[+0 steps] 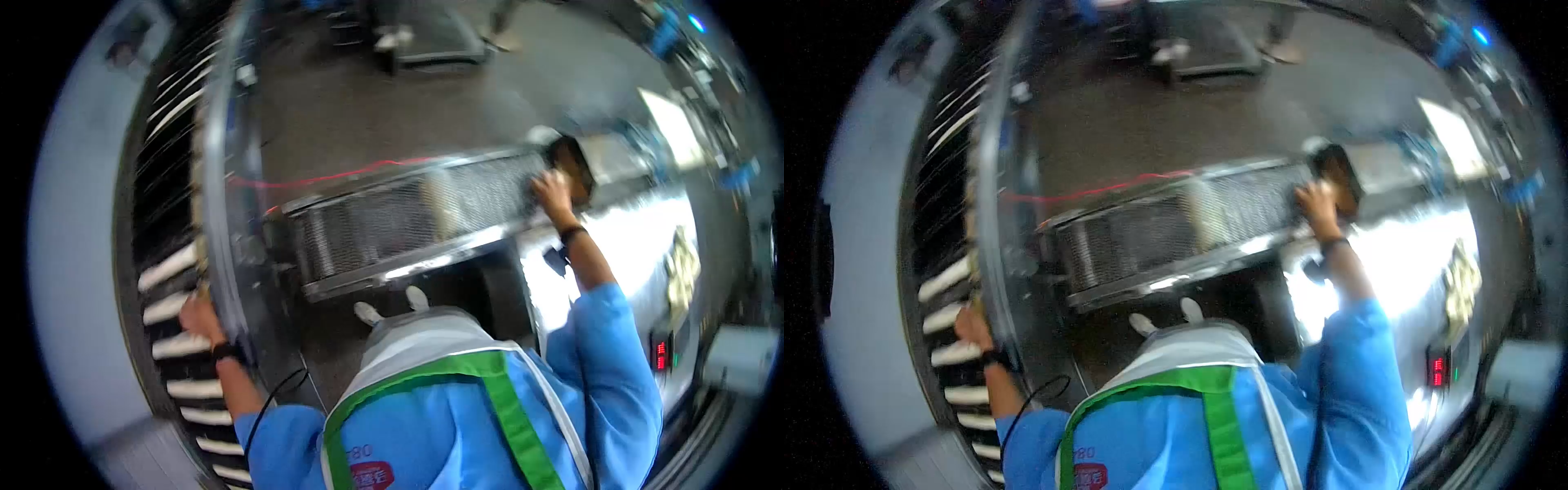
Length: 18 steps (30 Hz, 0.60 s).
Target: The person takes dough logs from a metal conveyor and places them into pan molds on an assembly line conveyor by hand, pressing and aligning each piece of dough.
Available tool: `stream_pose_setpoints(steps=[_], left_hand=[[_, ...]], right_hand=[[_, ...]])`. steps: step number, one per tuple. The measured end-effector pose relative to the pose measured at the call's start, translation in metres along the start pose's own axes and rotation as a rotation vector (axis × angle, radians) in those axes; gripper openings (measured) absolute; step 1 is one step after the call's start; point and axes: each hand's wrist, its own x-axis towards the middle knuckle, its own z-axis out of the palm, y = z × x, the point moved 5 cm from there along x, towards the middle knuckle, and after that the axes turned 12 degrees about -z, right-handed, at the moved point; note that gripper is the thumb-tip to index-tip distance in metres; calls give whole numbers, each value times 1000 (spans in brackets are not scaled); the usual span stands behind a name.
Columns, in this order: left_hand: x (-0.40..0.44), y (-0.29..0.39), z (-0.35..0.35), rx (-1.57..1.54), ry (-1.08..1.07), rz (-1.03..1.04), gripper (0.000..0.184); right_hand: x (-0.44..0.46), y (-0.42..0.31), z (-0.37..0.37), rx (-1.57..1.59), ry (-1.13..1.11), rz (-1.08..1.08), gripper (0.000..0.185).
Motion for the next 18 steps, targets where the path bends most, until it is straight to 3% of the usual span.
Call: stream_pose_setpoints(steps=[1, 2, 3, 4, 5, 7, 10, 13, 18], left_hand=[[2, -8, 14, 279, 443, 340, 25], [-9, 5, -13, -38, 267, 131, 28], [-14, -8, 8, 58, 594, 383, 30], [-12, -1, -3, 36, 247, 123, 31], [-8, -12, 11, -18, 221, 59, 32], [-26, 14, -20, 35, 179, -39, 33], [-30, 21, -25, -31, 167, -89, 32], [-31, 23, -27, -62, 171, -95, 31], [-27, 20, -30, -87, 172, -120, 31]], right_hand=[[12, -1, -29, 83, -130, 19, 34], [21, -4, -38, 68, -118, -44, 28], [31, 1, 0, 246, -8, -49, 24], [44, 1, -15, 349, -235, 5, 25], [57, 9, -4, 509, -344, 66, 31], [72, 26, -50, 577, -35, -138, 40], [103, 63, -142, 1031, 132, 11, 40], [110, 35, -330, 1482, 367, 52, 30], [161, -31, -500, 1583, 623, -314, 32]])
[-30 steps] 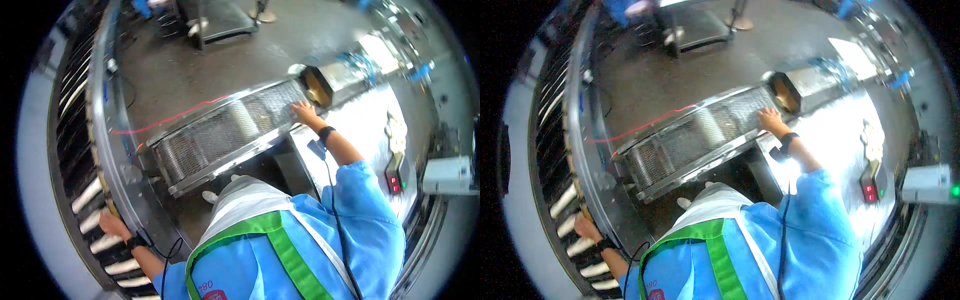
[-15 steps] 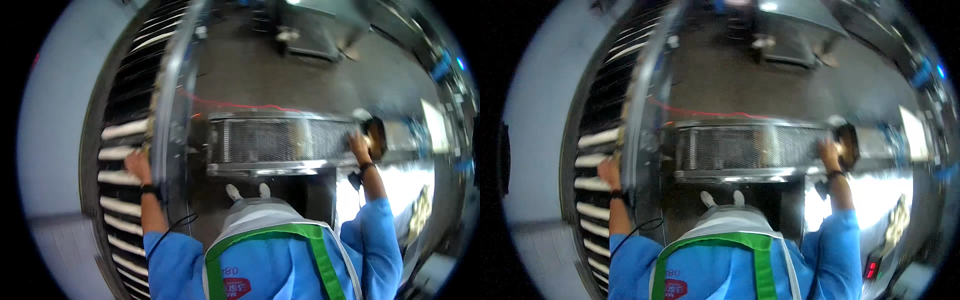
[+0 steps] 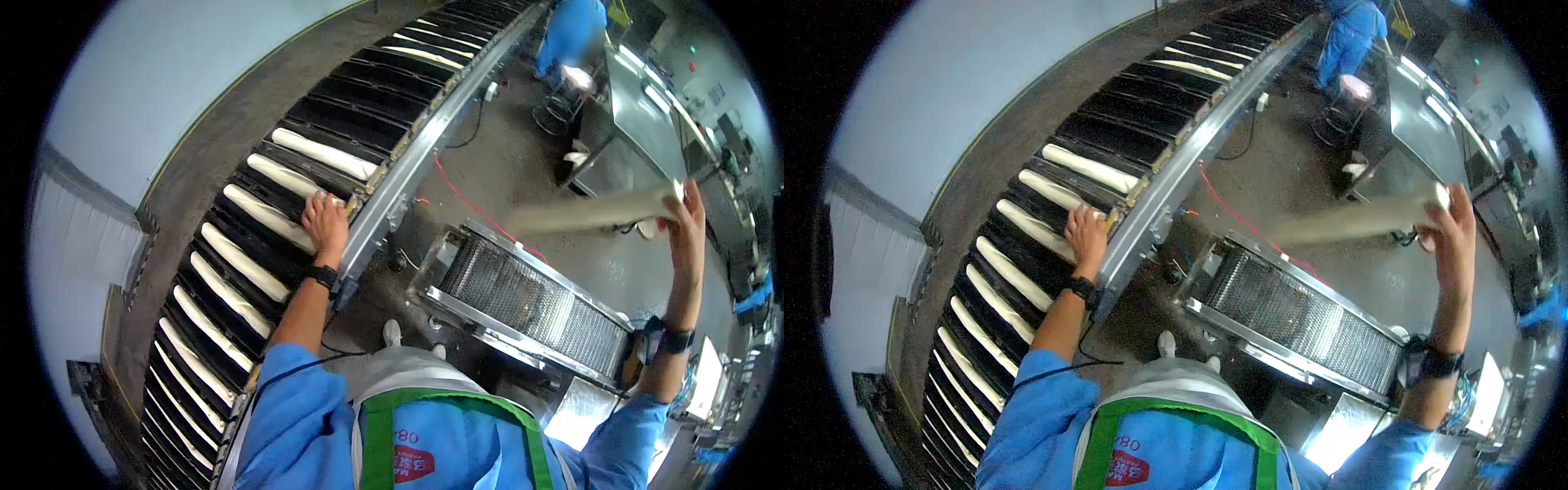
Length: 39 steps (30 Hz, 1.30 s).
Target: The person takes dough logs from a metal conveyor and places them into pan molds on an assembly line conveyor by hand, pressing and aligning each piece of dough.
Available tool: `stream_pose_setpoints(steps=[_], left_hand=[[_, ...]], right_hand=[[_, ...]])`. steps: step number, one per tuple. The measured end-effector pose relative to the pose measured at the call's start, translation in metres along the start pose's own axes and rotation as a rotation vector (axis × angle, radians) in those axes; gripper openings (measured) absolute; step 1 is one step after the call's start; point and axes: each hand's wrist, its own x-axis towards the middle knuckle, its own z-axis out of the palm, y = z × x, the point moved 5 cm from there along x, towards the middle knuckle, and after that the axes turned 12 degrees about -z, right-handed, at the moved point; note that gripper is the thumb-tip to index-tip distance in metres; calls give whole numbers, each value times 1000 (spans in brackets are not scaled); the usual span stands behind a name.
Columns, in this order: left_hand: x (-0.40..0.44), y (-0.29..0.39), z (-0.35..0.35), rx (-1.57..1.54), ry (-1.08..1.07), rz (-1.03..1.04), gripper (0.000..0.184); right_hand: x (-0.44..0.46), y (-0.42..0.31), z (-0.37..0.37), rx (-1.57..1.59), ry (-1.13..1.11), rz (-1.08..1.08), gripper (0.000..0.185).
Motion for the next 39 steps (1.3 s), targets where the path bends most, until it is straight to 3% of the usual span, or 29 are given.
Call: stream_pose_setpoints(steps=[1, 5, 9, 11, 13, 14, 17, 18, 19, 20, 21, 24, 25, 26, 29, 33, 39], left_hand=[[0, -1, 0, 7, 19, 11, 31], [2, -2, -1, -56, -14, -7, 31], [4, -3, 1, -97, -52, -39, 29], [4, -3, -3, -117, -36, -2, 29], [4, -2, -6, -119, -43, -6, 28], [3, -1, -6, -106, -46, 1, 27], [2, 2, -6, -49, -38, 24, 27], [2, 3, -6, -51, -28, 37, 27], [2, 3, -6, -52, -16, 49, 28], [2, 1, -3, -72, 3, 68, 29], [2, 0, 1, -94, 15, 90, 30], [1, 0, 5, -164, 6, 87, 26], [0, 0, 4, -179, 7, 86, 25], [1, 2, 2, -170, 12, 85, 25], [-2, 5, -2, -118, 14, 106, 26], [-7, 7, -2, -103, 113, 122, 28], [-6, 12, -1, -133, 55, 104, 29]], right_hand=[[19, -9, 21, -9, -42, -48, 32], [85, -26, 154, 456, -15, -26, 26], [134, 27, 310, 634, -145, 45, 28], [129, 74, 381, 505, -555, 51, 31], [93, 102, 399, 317, -454, 358, 42], [85, 139, 405, 145, -527, 186, 46], [36, 150, 352, 226, -694, 109, 54], [22, 245, 345, -133, -690, -296, 49], [3, 227, 305, -213, -741, -131, 46], [-20, 286, 282, -129, -794, -12, 48], [-39, 294, 247, -237, -857, 209, 34], [-124, 385, 124, -541, -624, 263, 32], [-158, 381, 79, -549, -407, 247, 38], [-192, 404, 41, -540, -466, 235, 40], [-258, 406, -38, -905, -499, 335, 40], [-315, 391, -90, -1306, -551, 360, 40], [-380, 363, -155, -1673, -663, 359, 40]])
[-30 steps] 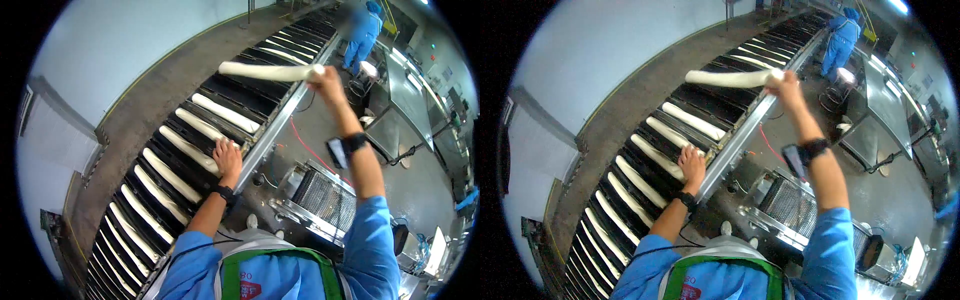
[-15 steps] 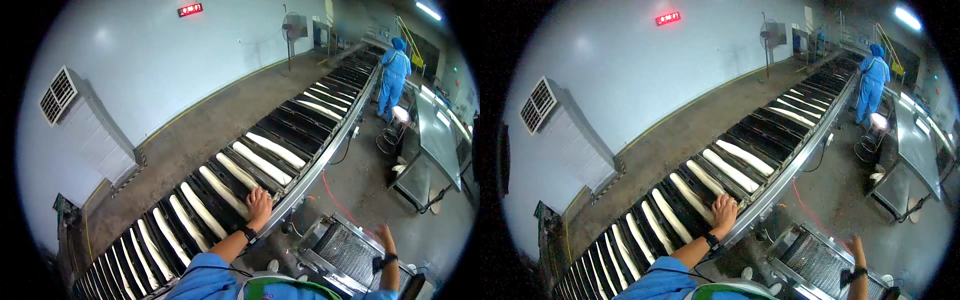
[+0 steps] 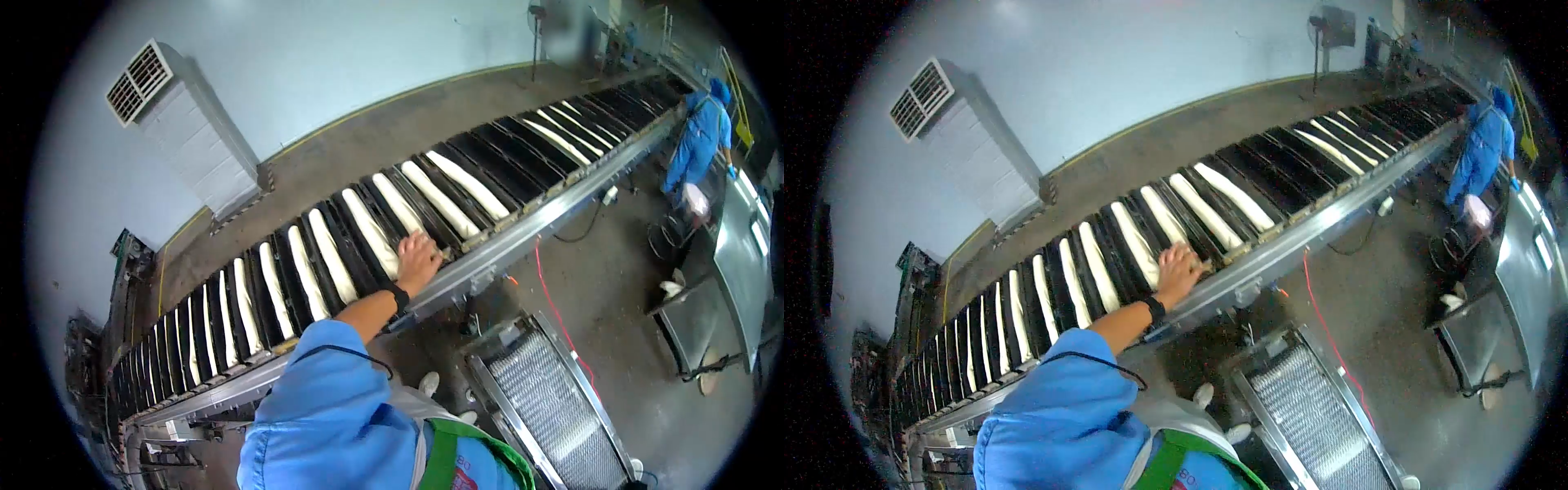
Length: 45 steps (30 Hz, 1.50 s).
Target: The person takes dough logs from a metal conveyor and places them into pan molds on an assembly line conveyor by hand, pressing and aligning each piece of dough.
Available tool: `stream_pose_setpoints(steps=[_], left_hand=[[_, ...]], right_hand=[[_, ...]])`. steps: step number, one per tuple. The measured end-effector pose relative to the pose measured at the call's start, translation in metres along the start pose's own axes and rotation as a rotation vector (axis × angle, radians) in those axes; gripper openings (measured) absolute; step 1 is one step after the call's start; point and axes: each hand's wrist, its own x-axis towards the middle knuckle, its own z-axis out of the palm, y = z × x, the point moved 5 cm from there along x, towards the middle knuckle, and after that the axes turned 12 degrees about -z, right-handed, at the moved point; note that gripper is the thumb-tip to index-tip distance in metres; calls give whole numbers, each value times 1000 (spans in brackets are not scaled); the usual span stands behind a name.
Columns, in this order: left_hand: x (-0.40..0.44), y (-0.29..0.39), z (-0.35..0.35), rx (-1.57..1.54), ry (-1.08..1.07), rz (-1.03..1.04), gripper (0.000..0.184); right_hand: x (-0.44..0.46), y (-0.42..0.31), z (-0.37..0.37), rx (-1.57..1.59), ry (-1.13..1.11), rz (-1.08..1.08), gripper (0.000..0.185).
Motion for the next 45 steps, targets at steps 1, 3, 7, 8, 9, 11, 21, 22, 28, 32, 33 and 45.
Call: stream_pose_setpoints(steps=[1, 3, 7, 8, 9, 11, 21, 22, 28, 32, 33, 45], left_hand=[[0, -1, 3, 22, -6, -13, 29], [1, -2, 6, 51, 16, 3, 29], [-2, 3, 2, 76, 67, 13, 26], [-3, 4, 1, 72, 70, 21, 25], [-3, 5, 0, 66, 56, 10, 25], [-1, 3, 1, 70, 27, 6, 26], [0, 3, 1, 37, 12, -17, 25], [0, 1, 4, 24, 11, -15, 25], [2, 4, -4, 51, 15, -30, 24], [3, -1, -2, 5, -109, -107, 25], [4, 0, -2, -22, -116, -149, 25], [4, 2, 0, 117, -76, -88, 26]], right_hand=[[-11, 9, 6, -46, -12, 6, 40], [-27, 20, 15, -126, -36, 7, 40], [-36, 22, 34, -316, -257, -66, 47], [-26, 35, 71, -60, 268, -8, 49], [-27, 31, 50, -35, 150, -10, 43], [-10, 27, 39, 108, -79, 66, 33], [90, 73, -278, 1207, 439, -153, 23], [98, 65, -325, 1436, 405, -78, 27], [161, -7, -539, 1880, 768, -317, 35], [235, -110, -616, 1964, 547, -625, 31], [260, -145, -627, 2124, 610, -697, 28], [315, -294, -465, 1558, -4, -826, 31]])
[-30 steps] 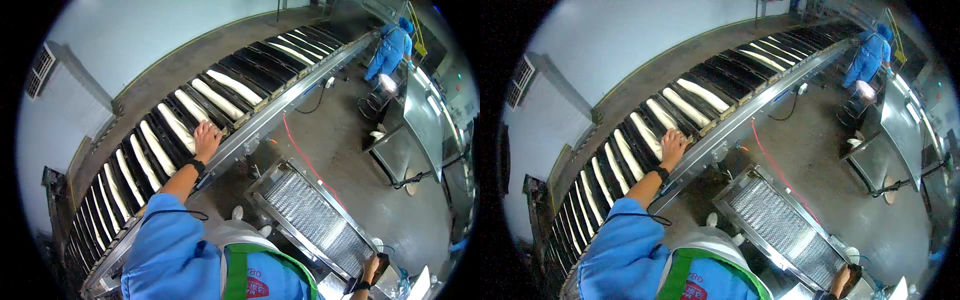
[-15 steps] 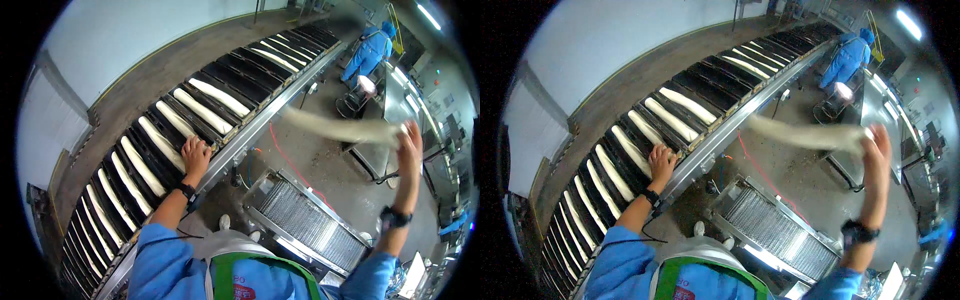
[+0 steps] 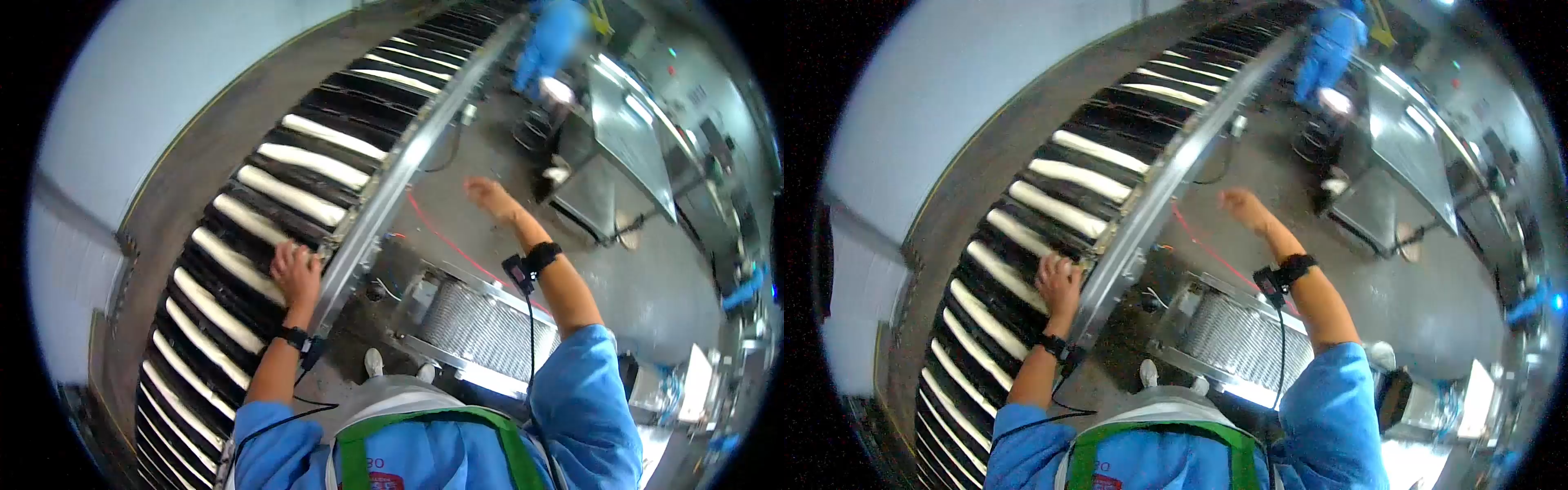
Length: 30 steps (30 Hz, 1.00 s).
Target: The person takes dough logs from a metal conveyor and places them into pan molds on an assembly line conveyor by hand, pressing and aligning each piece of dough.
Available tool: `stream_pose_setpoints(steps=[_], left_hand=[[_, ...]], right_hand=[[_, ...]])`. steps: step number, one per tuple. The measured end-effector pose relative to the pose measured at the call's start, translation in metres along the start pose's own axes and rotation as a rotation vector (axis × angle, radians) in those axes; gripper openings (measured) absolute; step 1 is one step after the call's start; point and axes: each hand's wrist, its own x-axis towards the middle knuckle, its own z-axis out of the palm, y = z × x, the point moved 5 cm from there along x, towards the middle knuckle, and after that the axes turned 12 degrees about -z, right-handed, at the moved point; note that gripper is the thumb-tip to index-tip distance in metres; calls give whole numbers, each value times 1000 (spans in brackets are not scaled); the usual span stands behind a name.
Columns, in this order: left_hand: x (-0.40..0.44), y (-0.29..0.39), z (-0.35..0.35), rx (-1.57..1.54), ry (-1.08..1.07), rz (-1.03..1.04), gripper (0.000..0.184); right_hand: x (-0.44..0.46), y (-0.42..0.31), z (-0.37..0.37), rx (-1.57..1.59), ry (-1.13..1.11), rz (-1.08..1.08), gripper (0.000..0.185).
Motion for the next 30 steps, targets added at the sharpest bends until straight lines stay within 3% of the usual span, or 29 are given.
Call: stream_pose_setpoints(steps=[2, 4, 7, 9, 11, 13, 14, 16, 21, 24, 27, 30], left_hand=[[0, 4, 2, 58, -2, 24, 27], [4, 10, -3, 64, -77, 13, 31], [8, 13, 8, 45, -117, 73, 46], [17, 2, 39, 355, 227, 263, 57], [33, -2, 49, 327, 98, 87, 64], [40, 4, 46, 507, -60, -22, 66], [49, -12, 62, 445, -41, 8, 66], [60, -29, 75, 256, 34, 23, 63], [59, -25, 64, 334, 23, 39, 61], [63, -27, 67, 375, 55, 30, 60], [61, -28, 69, 336, 112, 26, 58], [53, -21, 61, 325, 33, 5, 55]], right_hand=[[-64, 52, -12, -114, 1, 150, 30], [-140, 108, -19, -356, -124, 128, 29], [-271, 137, -27, -545, -42, 375, 30], [-345, 148, -26, -575, -59, 460, 29], [-408, 152, -22, -656, 90, 579, 31], [-461, 153, -20, -632, 123, 727, 34], [-481, 153, -19, -638, 149, 717, 35], [-508, 149, -14, -666, 174, 718, 35], [-545, 128, -17, -671, 254, 802, 32], [-548, 121, -17, -565, 367, 647, 32], [-550, 126, -17, -592, 307, 687, 33], [-548, 121, -19, -713, 320, 713, 27]])
